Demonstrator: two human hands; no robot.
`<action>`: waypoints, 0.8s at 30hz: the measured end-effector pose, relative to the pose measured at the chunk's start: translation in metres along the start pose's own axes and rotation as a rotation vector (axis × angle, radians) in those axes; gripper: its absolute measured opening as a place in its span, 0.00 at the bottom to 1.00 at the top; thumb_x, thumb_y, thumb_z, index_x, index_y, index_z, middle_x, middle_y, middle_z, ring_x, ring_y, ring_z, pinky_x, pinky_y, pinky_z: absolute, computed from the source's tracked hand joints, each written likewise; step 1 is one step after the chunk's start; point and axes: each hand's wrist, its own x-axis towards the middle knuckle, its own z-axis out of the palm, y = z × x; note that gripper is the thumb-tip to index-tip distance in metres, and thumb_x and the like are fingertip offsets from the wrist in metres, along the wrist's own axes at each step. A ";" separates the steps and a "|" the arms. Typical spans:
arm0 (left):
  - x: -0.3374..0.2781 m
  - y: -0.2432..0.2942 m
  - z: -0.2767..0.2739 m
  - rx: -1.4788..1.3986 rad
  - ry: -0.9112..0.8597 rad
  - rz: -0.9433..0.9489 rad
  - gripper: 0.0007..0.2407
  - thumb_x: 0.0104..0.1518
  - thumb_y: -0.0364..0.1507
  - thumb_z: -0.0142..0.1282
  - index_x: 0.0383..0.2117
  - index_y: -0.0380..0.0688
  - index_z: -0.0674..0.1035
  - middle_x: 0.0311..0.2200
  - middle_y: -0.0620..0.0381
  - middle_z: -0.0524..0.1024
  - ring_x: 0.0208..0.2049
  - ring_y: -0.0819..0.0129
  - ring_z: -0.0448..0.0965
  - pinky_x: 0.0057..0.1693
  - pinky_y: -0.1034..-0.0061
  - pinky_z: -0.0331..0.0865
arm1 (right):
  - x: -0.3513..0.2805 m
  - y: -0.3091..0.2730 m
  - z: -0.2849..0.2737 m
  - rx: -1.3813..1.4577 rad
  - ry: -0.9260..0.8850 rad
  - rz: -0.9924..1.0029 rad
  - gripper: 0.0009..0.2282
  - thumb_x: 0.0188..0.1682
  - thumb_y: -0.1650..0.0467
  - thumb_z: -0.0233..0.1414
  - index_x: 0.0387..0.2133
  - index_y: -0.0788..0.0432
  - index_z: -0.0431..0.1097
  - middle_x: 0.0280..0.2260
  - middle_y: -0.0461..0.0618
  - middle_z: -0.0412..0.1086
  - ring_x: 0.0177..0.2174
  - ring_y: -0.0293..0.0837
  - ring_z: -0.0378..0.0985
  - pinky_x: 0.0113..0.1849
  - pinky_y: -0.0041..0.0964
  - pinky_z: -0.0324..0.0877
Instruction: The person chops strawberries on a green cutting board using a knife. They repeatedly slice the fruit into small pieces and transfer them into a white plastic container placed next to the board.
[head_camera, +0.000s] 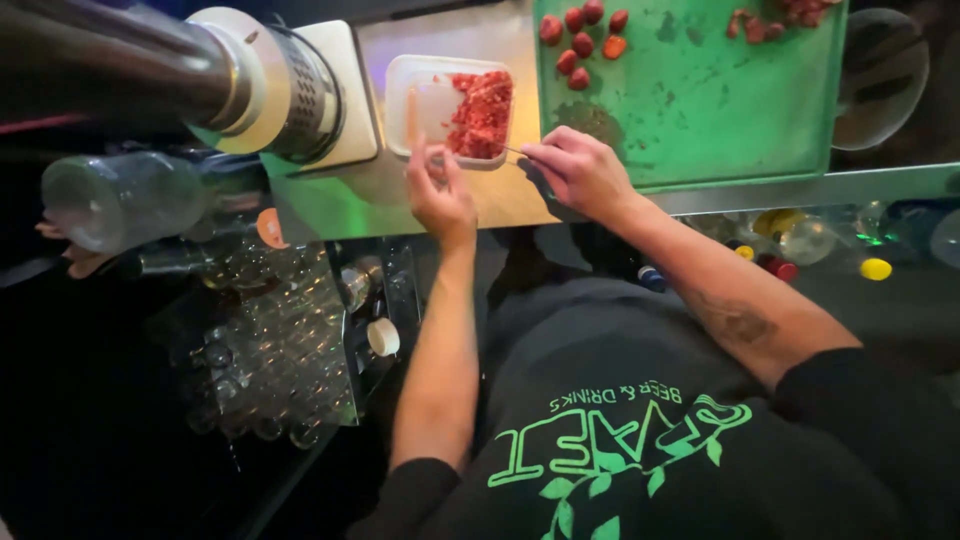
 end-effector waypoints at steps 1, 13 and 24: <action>0.002 0.000 -0.001 0.003 0.005 0.000 0.13 0.50 0.24 0.56 0.43 0.43 0.74 0.28 0.58 0.77 0.26 0.67 0.74 0.32 0.79 0.69 | -0.003 0.003 0.005 0.003 -0.001 -0.005 0.07 0.46 0.73 0.51 0.37 0.54 0.72 0.28 0.47 0.66 0.28 0.47 0.72 0.30 0.36 0.67; -0.028 0.000 -0.011 0.038 -0.162 -0.016 0.15 0.50 0.23 0.52 0.46 0.40 0.71 0.30 0.57 0.73 0.29 0.66 0.71 0.36 0.78 0.69 | -0.103 0.005 -0.086 0.210 -0.106 0.549 0.05 0.44 0.73 0.54 0.33 0.55 0.74 0.23 0.52 0.69 0.27 0.52 0.73 0.32 0.40 0.67; -0.031 0.073 0.027 -0.236 -0.421 0.135 0.13 0.49 0.21 0.54 0.41 0.41 0.76 0.34 0.55 0.74 0.35 0.64 0.74 0.38 0.76 0.72 | -0.112 0.035 -0.087 -0.349 -0.044 0.147 0.08 0.43 0.72 0.52 0.36 0.51 0.72 0.29 0.47 0.65 0.29 0.47 0.70 0.29 0.37 0.63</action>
